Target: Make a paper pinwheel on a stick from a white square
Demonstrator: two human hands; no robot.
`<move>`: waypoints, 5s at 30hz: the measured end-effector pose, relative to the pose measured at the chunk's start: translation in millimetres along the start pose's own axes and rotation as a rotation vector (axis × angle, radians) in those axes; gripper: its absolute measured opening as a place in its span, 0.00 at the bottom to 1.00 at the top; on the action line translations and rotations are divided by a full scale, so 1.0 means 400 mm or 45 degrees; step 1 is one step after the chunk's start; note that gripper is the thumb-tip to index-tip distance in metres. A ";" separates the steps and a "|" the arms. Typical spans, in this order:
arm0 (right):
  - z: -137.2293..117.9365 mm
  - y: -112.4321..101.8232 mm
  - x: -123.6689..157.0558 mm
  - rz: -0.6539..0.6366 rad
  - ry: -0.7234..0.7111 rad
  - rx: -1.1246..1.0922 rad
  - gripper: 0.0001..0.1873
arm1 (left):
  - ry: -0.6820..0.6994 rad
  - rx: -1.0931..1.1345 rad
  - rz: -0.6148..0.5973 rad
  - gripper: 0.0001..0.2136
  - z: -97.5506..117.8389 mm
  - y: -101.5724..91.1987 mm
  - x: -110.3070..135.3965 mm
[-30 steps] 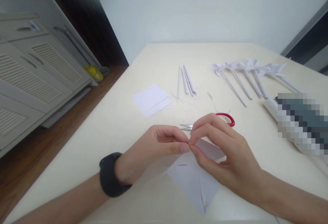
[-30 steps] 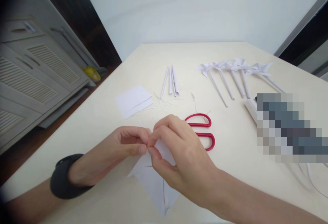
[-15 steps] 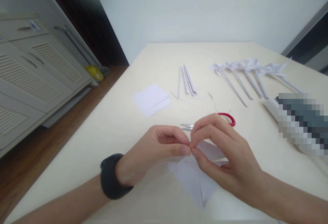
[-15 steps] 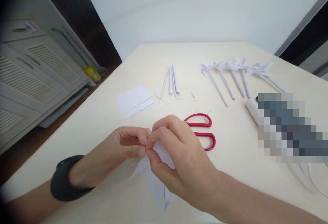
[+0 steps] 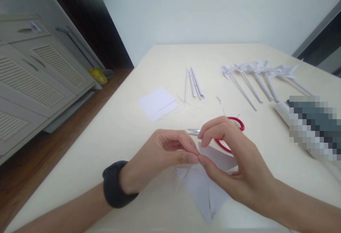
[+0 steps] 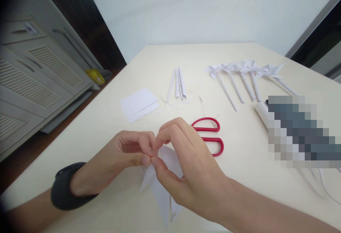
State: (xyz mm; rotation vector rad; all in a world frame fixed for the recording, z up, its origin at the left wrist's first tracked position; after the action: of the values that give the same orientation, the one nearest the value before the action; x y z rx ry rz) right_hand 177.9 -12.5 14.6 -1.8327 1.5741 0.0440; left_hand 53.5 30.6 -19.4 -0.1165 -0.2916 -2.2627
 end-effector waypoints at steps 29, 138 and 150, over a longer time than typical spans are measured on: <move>0.012 -0.024 -0.001 -0.057 0.088 0.027 0.12 | 0.149 -0.248 -0.100 0.04 0.027 -0.018 0.003; 0.027 -0.010 -0.019 -0.264 0.077 0.011 0.06 | -0.131 -0.166 -0.074 0.05 -0.005 -0.008 0.015; 0.016 -0.007 -0.005 -0.350 -0.177 0.093 0.07 | -0.247 -0.217 -0.144 0.03 -0.009 -0.002 0.016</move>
State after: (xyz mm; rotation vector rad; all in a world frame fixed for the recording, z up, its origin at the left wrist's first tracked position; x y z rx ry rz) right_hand 182.5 -7.3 12.3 -1.9285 1.2039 -0.0120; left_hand 48.9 25.7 -21.8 -0.4193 -0.2111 -2.3901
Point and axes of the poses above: each hand's wrist, its own x-axis away from the middle knuckle, its own y-axis out of the palm, z = x × y, the point moved 5 cm from there along -x, towards the middle knuckle, and after that the axes turned 4 degrees about -x, right-handed, at the moved point
